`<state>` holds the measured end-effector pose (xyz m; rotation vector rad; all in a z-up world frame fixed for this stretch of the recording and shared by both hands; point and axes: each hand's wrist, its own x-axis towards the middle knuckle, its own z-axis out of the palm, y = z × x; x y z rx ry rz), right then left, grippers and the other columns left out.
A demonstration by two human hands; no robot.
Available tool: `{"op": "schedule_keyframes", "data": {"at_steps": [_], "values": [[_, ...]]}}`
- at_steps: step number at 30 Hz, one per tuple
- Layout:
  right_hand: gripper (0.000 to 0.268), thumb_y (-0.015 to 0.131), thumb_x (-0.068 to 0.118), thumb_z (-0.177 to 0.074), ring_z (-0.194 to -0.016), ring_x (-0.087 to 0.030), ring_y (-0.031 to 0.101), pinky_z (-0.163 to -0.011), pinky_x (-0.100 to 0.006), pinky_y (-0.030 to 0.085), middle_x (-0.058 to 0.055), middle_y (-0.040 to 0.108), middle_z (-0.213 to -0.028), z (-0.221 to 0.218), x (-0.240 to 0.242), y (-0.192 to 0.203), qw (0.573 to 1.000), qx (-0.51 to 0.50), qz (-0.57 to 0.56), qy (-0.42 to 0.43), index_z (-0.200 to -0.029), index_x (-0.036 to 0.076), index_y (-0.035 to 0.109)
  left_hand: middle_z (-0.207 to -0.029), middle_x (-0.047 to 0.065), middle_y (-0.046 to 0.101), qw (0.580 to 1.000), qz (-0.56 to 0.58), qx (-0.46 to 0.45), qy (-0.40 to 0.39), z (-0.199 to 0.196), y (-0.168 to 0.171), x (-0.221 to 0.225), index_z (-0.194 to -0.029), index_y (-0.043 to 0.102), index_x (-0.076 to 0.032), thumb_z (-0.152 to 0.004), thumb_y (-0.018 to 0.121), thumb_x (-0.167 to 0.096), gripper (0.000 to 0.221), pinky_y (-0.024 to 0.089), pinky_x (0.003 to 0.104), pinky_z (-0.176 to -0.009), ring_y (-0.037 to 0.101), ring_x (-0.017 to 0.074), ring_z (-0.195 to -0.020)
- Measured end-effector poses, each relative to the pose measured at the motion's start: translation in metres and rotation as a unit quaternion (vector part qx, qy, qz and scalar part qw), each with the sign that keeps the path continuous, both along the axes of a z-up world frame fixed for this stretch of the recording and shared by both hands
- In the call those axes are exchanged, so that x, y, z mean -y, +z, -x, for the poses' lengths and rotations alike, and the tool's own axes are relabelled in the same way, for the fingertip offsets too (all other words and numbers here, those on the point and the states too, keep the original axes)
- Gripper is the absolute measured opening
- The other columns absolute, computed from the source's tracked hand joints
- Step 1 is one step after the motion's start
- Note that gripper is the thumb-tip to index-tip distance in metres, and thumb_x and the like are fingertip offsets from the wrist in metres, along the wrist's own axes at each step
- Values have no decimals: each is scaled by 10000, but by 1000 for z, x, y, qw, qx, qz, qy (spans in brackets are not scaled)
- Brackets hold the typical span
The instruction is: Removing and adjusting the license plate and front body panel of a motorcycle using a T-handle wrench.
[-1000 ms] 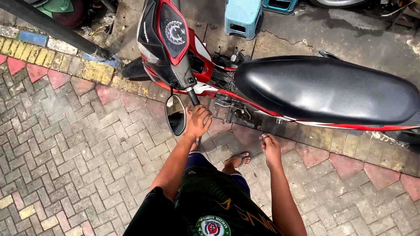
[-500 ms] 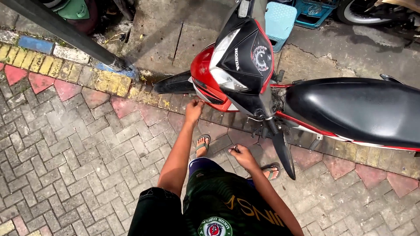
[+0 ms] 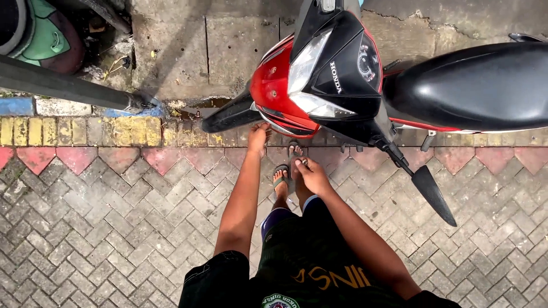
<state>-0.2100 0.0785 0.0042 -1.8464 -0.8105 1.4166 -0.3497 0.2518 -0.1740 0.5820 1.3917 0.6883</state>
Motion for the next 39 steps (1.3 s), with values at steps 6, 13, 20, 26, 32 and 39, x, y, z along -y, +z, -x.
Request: {"op": "schedule_keyframes", "data": {"at_steps": [6,13,20,26,32,39], "values": [[216,540,148,-1061,-588,-26,508,-521,-148,388,19,584,-705,-10,-57,-15,961,-24,-88,-260,-1226,124,677,-919,28,727,998,17,21,50,-1,-2,-48,-1000,668,-124,-869,722,-266,201,568,323,-673,718,167,-733],[191,623,111,-893,-357,-111,469,-390,-293,477,-10,429,-507,-15,-111,-23,867,-82,-33,-491,-735,57,532,-951,103,654,996,34,-9,83,0,-30,-101,-1077,641,-63,-872,741,-266,305,601,416,-721,717,251,-773],[180,673,33,-835,-374,-113,462,-417,-266,429,14,425,-512,-19,-118,0,853,-48,-47,-517,-704,118,581,-1399,220,591,993,64,-99,8,-15,-31,-130,-1397,570,-67,-923,742,-441,628,532,539,-1006,591,411,-1290],[128,714,-13,-808,-517,-77,465,-509,-313,446,63,469,-673,-8,-136,-40,833,2,-73,-548,-819,100,656,-1556,218,458,985,123,-98,-71,-17,-16,-163,-1548,456,-117,-979,651,-600,771,416,566,-1122,443,401,-1436],[169,688,2,-839,-437,-84,412,-440,-309,366,25,429,-574,-4,-139,-75,806,38,-72,-587,-722,111,634,-1550,257,403,970,236,57,-22,-16,25,-196,-1571,363,-6,-936,754,-551,924,465,572,-1024,498,438,-1357],[270,663,17,-870,-357,-92,359,-371,-306,286,-13,390,-474,-12,-121,-111,794,80,-41,-601,-626,122,611,-1297,237,526,959,256,98,-69,10,-8,-217,-1468,492,7,-830,925,-479,912,462,589,-931,585,400,-1107]]}}
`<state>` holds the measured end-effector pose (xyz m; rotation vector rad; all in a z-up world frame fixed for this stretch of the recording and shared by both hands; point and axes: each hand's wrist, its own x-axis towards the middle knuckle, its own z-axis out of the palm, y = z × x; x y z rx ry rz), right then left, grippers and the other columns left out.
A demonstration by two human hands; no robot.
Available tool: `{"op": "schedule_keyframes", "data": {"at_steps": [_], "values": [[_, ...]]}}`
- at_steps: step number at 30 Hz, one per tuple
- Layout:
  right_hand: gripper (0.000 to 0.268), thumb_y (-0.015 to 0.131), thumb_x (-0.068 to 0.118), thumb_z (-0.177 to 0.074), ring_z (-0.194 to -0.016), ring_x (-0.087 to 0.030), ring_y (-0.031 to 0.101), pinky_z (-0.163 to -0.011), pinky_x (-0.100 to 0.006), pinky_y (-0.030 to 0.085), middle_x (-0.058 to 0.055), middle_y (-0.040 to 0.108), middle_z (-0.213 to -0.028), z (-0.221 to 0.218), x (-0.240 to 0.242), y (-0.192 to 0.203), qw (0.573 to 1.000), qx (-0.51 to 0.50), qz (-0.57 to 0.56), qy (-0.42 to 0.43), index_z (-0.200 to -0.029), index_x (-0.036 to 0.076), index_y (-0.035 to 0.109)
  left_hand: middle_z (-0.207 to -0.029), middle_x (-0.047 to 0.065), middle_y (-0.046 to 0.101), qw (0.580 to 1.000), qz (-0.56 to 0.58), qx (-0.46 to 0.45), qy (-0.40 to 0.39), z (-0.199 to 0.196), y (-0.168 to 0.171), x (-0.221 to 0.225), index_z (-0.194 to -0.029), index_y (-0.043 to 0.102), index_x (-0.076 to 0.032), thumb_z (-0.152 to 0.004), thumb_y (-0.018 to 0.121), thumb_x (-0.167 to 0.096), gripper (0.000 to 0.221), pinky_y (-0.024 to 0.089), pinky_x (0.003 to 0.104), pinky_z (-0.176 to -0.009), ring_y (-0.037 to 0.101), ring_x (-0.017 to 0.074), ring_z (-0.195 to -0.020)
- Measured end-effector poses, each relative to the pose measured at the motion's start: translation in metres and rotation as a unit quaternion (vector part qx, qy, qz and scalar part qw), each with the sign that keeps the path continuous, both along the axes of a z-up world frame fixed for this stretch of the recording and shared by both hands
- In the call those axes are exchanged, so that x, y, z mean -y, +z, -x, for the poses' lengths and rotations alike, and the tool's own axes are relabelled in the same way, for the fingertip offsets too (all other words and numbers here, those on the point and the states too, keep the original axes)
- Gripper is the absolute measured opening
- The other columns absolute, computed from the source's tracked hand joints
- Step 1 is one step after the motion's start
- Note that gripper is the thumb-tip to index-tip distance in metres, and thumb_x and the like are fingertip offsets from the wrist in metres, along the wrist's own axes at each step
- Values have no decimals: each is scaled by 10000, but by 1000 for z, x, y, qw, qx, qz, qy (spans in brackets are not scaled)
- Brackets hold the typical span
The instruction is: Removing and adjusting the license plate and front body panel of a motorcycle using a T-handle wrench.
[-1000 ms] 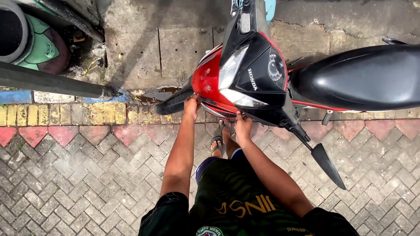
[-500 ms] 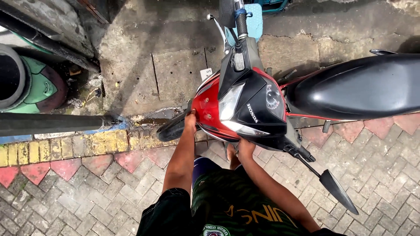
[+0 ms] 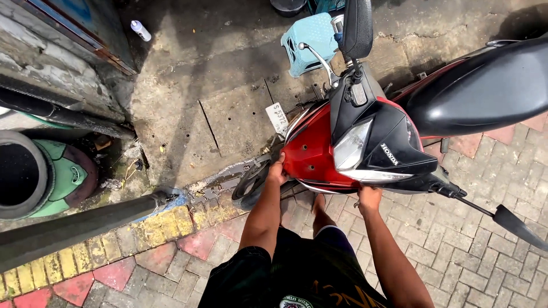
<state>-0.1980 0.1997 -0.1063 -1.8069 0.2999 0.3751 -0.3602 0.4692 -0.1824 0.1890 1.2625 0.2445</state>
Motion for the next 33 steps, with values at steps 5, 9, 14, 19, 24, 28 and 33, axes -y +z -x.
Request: {"op": "schedule_keyframes", "data": {"at_steps": [5,9,14,19,24,28,33], "values": [[334,660,73,-939,-322,-49,285,-333,-235,193,19,314,-453,26,-19,42,997,-30,-45,49,-629,113,542,-1312,198,548,999,7,16,-27,31,-10,-15,-1394,541,-32,-827,939,-498,835,457,535,-1003,582,394,-1175],[49,657,96,-986,-366,-30,335,-359,-184,236,46,357,-558,62,-33,58,991,-44,-56,113,-949,66,669,-1402,199,508,1000,10,11,8,69,14,-25,-1428,517,-27,-849,917,-464,828,442,521,-1041,533,385,-1271],[73,643,49,-977,-375,-37,334,-377,-178,244,29,349,-568,107,-43,88,965,-72,-74,240,-1025,11,684,-1250,204,664,981,9,40,191,135,14,-24,-1268,650,45,-843,915,-281,598,545,466,-973,677,349,-1118],[111,719,91,-938,-548,-110,468,-519,-257,377,-32,507,-658,124,-56,97,933,-51,-52,352,-1047,71,723,-1220,163,674,961,-4,20,277,190,29,-17,-1190,683,-57,-895,790,-488,533,522,497,-1017,671,319,-1123],[179,839,251,-852,-701,-142,618,-684,-315,514,-55,678,-755,126,-71,96,868,35,4,495,-1021,207,799,-1113,127,702,938,-8,-8,348,228,78,0,-1157,688,-100,-953,634,-563,508,609,457,-919,722,293,-959],[205,861,187,-767,-805,-307,677,-738,-390,538,-118,665,-829,116,-104,126,798,131,-7,588,-955,169,784,-997,135,713,914,20,-24,404,255,91,15,-1032,645,-117,-917,661,-540,439,644,510,-847,742,301,-858],[185,805,126,-848,-906,-379,692,-793,-451,558,-169,706,-918,139,-138,192,740,118,-53,660,-1030,114,777,-958,150,683,903,27,-11,428,288,81,24,-1005,573,-89,-928,669,-482,412,649,548,-809,738,307,-817]]}}
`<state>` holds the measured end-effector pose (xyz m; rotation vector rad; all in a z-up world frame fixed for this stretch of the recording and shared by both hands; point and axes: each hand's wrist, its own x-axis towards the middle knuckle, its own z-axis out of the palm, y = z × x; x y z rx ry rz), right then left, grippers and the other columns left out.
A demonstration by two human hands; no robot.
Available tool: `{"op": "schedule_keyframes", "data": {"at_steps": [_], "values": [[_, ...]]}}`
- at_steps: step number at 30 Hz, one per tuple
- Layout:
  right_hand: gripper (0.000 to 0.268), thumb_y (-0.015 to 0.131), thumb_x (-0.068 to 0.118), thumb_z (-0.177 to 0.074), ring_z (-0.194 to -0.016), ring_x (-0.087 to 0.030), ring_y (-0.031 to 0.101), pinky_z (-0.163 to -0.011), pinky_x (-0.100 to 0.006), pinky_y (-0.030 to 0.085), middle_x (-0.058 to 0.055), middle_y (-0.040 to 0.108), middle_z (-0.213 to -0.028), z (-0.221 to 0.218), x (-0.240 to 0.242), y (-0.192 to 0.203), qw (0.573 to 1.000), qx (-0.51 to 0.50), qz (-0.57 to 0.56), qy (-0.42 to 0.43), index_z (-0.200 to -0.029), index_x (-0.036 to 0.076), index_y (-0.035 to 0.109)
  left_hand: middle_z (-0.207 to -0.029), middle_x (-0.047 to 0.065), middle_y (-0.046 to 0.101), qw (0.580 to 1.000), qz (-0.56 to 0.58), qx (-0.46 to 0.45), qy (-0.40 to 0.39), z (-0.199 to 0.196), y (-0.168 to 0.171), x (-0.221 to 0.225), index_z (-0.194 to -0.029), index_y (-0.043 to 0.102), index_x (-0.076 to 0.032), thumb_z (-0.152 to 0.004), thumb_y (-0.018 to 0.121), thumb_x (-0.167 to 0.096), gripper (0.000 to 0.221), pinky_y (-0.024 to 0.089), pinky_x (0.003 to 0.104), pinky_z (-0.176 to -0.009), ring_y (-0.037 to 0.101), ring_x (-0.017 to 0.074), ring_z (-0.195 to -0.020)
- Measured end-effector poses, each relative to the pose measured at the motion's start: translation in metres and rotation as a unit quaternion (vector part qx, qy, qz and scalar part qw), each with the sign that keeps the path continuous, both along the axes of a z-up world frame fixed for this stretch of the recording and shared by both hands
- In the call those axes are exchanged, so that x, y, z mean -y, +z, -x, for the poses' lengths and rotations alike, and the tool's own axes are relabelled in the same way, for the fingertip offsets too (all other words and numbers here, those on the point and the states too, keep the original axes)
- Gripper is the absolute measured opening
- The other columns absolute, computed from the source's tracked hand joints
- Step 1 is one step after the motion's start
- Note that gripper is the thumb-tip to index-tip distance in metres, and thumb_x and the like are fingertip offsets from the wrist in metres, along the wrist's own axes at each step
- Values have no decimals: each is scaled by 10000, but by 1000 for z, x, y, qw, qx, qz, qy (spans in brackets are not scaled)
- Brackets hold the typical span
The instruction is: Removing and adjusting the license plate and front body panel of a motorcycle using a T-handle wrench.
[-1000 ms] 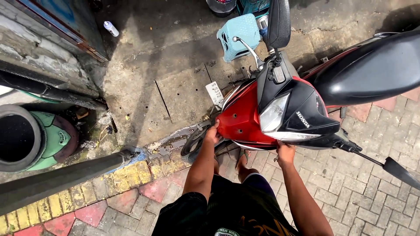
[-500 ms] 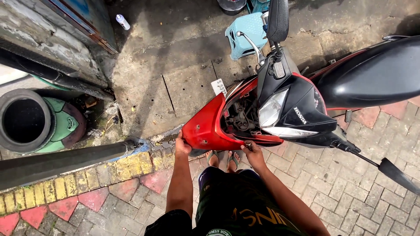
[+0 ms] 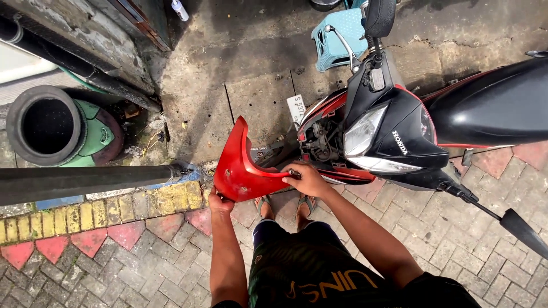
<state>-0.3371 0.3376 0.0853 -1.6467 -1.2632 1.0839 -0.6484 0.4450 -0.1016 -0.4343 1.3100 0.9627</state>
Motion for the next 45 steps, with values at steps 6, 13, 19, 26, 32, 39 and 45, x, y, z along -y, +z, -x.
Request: {"op": "schedule_keyframes", "data": {"at_steps": [6,13,19,26,32,39,45], "values": [[197,751,162,-881,-1012,-423,701,-866,-527,564,-167,748,-1066,47,-23,0,987,132,47,82,-1061,84,751,-1007,120,584,999,-36,-20,-21,69,-65,-23,-1031,537,-83,-985,605,-449,374,612,505,-897,690,280,-924],[147,765,190,-903,-954,-396,695,-823,-486,548,-124,716,-938,153,-79,-54,996,86,-4,-10,-1029,115,751,-1038,78,513,988,-82,-16,-128,190,-97,-107,-1079,557,-120,-1009,609,-418,311,568,433,-942,635,254,-1005],[177,767,209,-913,-998,-450,677,-868,-532,531,-158,727,-977,243,-126,-45,996,48,25,-71,-1071,132,764,-1064,61,539,945,-79,-48,-314,282,-89,-170,-1089,592,-144,-998,645,-419,295,464,388,-1045,577,251,-1096],[160,768,226,-913,-1002,-378,698,-880,-475,534,-115,719,-959,283,-155,-49,994,52,48,-78,-1055,152,755,-1243,213,544,922,-40,-43,-383,328,-97,-215,-1245,607,-88,-941,760,-471,514,436,449,-1126,541,372,-1281],[149,773,177,-916,-990,-419,684,-903,-485,521,-175,717,-950,276,-175,-51,992,26,36,-119,-1041,98,755,-1132,223,562,893,-58,-88,-438,309,-79,-249,-1267,601,-60,-921,796,-512,601,504,463,-1058,623,383,-1180],[134,781,185,-905,-963,-345,694,-900,-449,517,-138,728,-946,262,-220,-67,983,-15,38,-180,-1021,118,771,-1055,301,644,873,-99,-155,-452,287,-82,-321,-1307,597,-13,-964,754,-504,619,568,507,-950,700,420,-1029],[196,784,201,-911,-1032,-343,683,-944,-461,498,-160,732,-999,204,-286,-88,957,-84,51,-274,-1074,93,766,-1029,190,666,840,-151,-159,-496,212,-42,-429,-1369,596,-49,-1059,583,-467,520,602,398,-919,731,298,-982]]}}
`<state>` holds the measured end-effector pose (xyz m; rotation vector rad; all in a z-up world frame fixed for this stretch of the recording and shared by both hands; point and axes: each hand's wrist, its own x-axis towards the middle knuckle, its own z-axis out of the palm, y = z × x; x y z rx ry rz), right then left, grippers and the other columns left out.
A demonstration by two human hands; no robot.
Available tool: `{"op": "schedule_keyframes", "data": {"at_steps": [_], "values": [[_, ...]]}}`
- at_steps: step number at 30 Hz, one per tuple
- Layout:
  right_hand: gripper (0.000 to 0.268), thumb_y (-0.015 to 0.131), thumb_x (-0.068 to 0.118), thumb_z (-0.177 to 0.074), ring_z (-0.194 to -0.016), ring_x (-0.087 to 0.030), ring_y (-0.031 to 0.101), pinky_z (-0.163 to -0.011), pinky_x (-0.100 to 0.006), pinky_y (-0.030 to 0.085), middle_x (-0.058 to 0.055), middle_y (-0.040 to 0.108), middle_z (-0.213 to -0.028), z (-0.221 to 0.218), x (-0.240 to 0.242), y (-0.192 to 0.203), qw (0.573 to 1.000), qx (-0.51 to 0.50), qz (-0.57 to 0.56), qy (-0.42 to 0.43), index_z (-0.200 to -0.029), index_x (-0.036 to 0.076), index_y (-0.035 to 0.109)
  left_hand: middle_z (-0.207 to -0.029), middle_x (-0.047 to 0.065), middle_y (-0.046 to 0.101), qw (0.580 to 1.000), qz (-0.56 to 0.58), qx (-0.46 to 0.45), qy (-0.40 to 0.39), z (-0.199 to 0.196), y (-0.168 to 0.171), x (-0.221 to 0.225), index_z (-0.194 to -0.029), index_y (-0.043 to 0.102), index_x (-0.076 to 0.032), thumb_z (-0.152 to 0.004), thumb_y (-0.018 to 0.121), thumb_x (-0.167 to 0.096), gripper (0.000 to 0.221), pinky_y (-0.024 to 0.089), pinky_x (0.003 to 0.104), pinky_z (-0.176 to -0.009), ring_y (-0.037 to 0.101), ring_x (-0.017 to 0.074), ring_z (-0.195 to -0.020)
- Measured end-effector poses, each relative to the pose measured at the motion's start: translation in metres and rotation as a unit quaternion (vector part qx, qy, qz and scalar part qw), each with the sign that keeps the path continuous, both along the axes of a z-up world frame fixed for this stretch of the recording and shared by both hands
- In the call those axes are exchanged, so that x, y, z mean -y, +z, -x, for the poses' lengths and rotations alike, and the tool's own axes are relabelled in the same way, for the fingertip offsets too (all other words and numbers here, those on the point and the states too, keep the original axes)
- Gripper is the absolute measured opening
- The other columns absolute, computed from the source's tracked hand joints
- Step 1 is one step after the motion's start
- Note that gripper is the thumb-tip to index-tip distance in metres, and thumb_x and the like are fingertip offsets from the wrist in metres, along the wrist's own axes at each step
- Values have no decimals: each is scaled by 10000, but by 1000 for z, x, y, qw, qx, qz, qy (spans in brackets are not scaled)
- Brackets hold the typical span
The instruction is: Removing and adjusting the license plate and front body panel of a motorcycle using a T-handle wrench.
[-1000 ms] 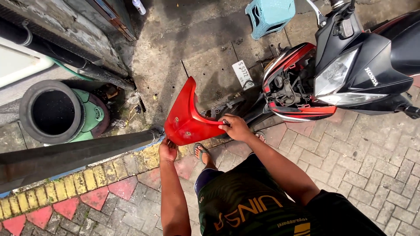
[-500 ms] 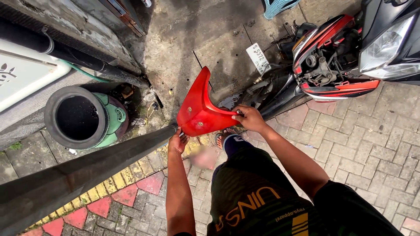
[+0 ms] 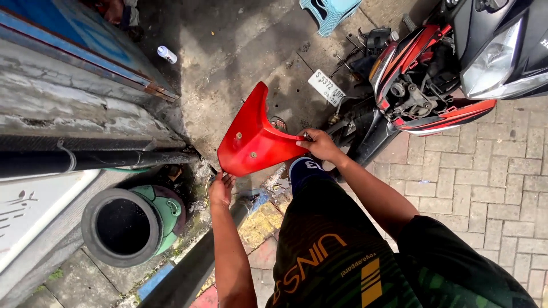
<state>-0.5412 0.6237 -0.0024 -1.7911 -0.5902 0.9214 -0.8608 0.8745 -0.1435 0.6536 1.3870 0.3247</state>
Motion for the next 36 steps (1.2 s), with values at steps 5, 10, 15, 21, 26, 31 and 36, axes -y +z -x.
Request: {"op": "schedule_keyframes", "data": {"at_steps": [5,10,15,21,26,31,36], "values": [[187,763,201,-937,-1041,-322,682,-958,-454,489,-159,745,-1032,-87,-67,-5,994,-44,1,-97,-1093,98,771,-983,143,714,995,-51,48,-76,-139,34,-115,-1363,633,-88,-994,691,-199,389,584,372,-936,751,266,-946],[170,757,204,-941,-928,-266,641,-850,-405,492,-114,715,-951,-174,-121,-5,975,-73,-21,-208,-1079,106,767,-1041,145,725,987,-34,111,-116,-269,33,-216,-1370,644,-89,-981,715,-111,397,585,347,-938,744,246,-958],[158,743,166,-931,-769,-155,581,-703,-286,501,-50,658,-835,-235,-155,13,956,-89,-40,-276,-1074,103,764,-1058,150,741,970,16,213,-115,-379,69,-264,-1399,629,-85,-977,692,-22,432,643,277,-860,752,195,-908],[147,735,139,-915,-781,-152,535,-730,-302,445,-20,592,-809,-242,-171,14,930,-86,-26,-355,-1058,105,741,-1118,104,741,962,60,210,-162,-493,97,-280,-1380,650,-108,-949,739,-52,444,635,300,-907,729,193,-947],[148,708,97,-918,-755,-119,540,-689,-266,446,-19,619,-827,-250,-193,16,877,-124,-46,-462,-1058,119,749,-1119,116,752,938,96,212,-257,-575,10,-337,-1406,614,-105,-972,721,-53,451,647,252,-853,730,164,-925],[157,706,97,-921,-767,-125,523,-688,-278,430,-31,615,-838,-252,-235,51,830,-133,-41,-540,-1073,94,745,-1205,143,696,917,111,179,-338,-646,75,-344,-1444,563,-99,-958,742,-63,519,596,357,-978,675,236,-1065],[131,769,170,-913,-818,-325,641,-766,-413,483,-135,656,-868,-253,-267,12,814,84,35,-573,-1026,110,738,-1684,243,93,882,128,73,-447,-712,109,-335,-1600,290,-121,-1020,737,-310,757,279,653,-1216,205,476,-1527]]}}
